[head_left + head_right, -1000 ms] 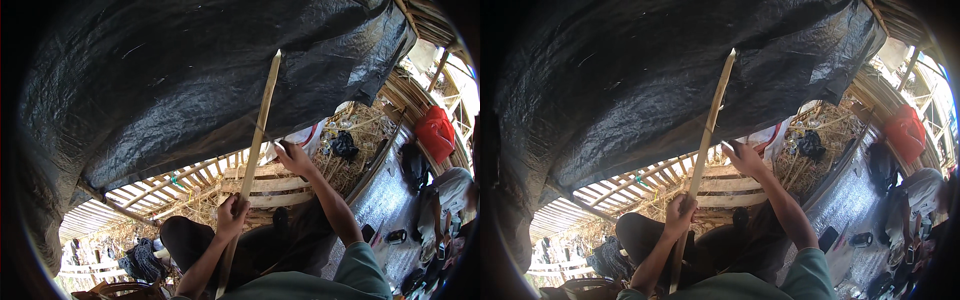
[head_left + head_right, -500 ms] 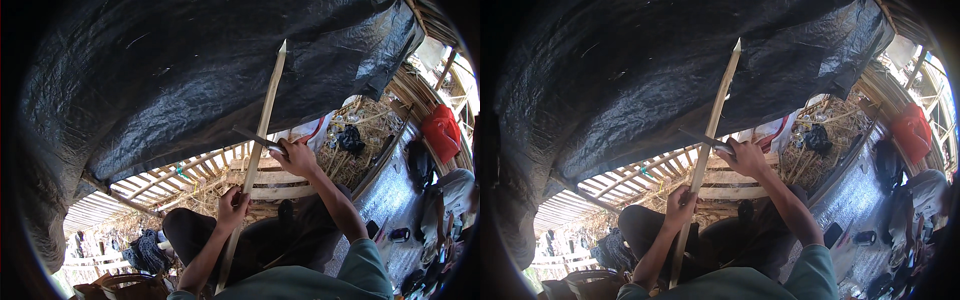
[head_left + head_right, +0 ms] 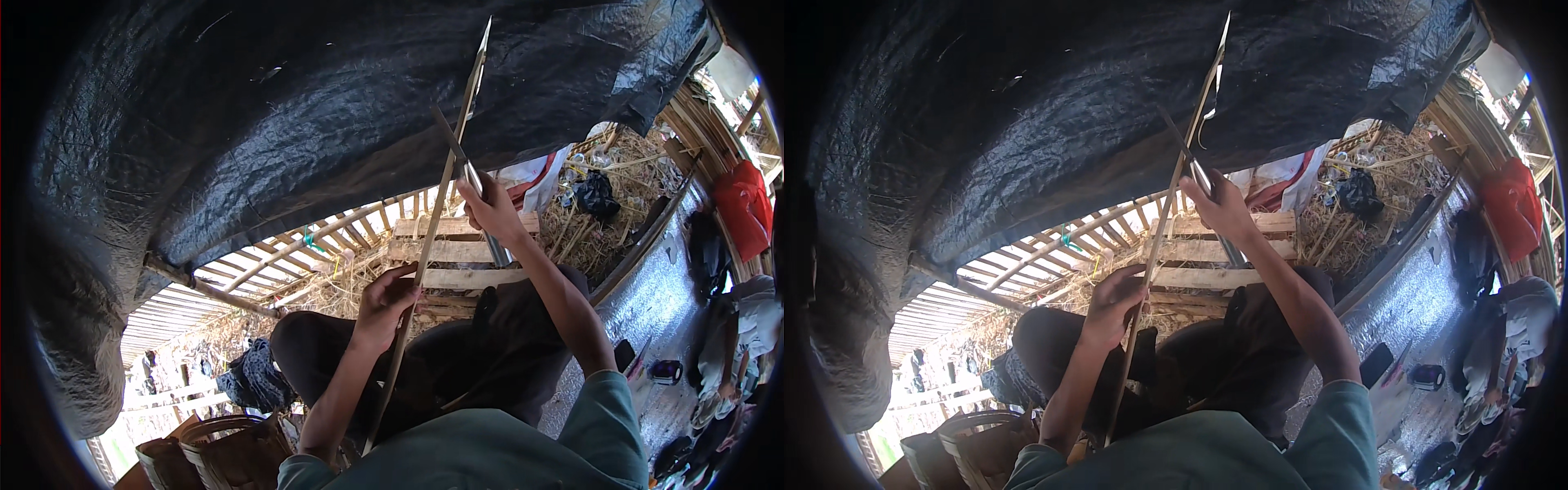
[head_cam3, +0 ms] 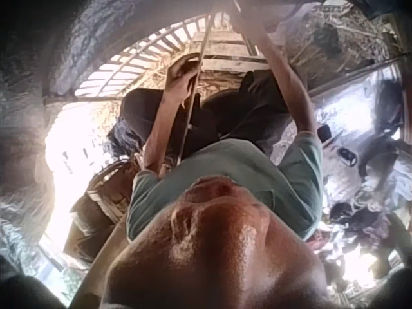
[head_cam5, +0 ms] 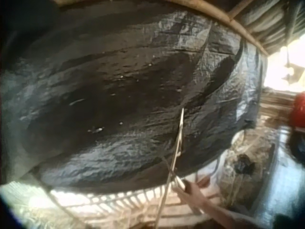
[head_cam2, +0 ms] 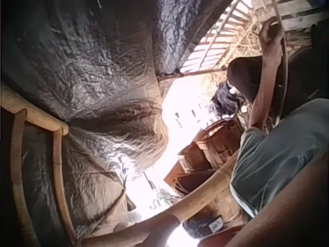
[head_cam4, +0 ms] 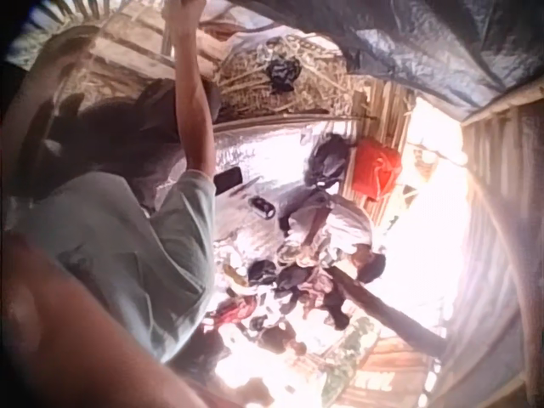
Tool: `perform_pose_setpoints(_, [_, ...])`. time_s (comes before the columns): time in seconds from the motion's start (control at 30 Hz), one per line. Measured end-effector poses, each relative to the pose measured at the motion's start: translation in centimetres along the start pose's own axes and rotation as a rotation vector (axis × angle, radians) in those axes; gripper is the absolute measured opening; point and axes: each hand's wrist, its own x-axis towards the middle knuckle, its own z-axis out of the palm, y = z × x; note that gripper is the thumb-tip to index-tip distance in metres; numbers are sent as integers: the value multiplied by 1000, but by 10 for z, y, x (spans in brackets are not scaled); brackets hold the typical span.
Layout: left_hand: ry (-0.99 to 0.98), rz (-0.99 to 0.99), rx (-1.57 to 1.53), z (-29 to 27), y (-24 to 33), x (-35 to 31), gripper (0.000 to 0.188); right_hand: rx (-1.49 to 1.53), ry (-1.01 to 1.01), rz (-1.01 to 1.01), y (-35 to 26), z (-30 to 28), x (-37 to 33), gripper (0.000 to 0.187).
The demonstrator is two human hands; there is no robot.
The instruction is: The person shaves a strip of wood using a knife, removing thin layers of material while holding the strip against their leg and a wooden crate.
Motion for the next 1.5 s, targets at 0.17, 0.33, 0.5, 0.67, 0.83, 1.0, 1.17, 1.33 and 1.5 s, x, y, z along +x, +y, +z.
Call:
perform_pose_setpoints(0.17, [46, 7, 52, -2, 1, -3, 27, -253, -41, -124, -5, 10, 5, 33])
perform_pose_setpoints(0.33, [52, 11, 119, -6, 1, -5, 23, -268, -29, -87, -8, 14, 6, 36])
perform_pose_setpoints(0.5, [57, -106, 80, -2, 3, -10, 17, -297, -62, -73, -5, 8, 7, 43])
perform_pose_setpoints(0.67, [48, -207, 366, -12, -18, -11, 22, -485, -123, 12, -8, 8, 12, 46])
perform_pose_setpoints(0.83, [19, -210, 401, -14, -21, -19, 24, -505, -71, -175, 27, 18, 13, 51])
perform_pose_setpoints(1.0, [-40, -243, 421, -13, -18, -44, 28, -589, -145, -138, 14, 19, 10, 48])
perform_pose_setpoints(1.17, [-19, -411, 409, -14, -32, -95, 32, -586, -146, -173, 23, 17, 10, 42])
perform_pose_setpoints(1.33, [54, -346, 505, -12, -39, -103, 25, -540, -124, -234, 26, 14, 8, 42])
perform_pose_setpoints(1.5, [120, -274, 357, -9, -28, -86, 26, -555, -136, -180, 11, 17, 0, 46])
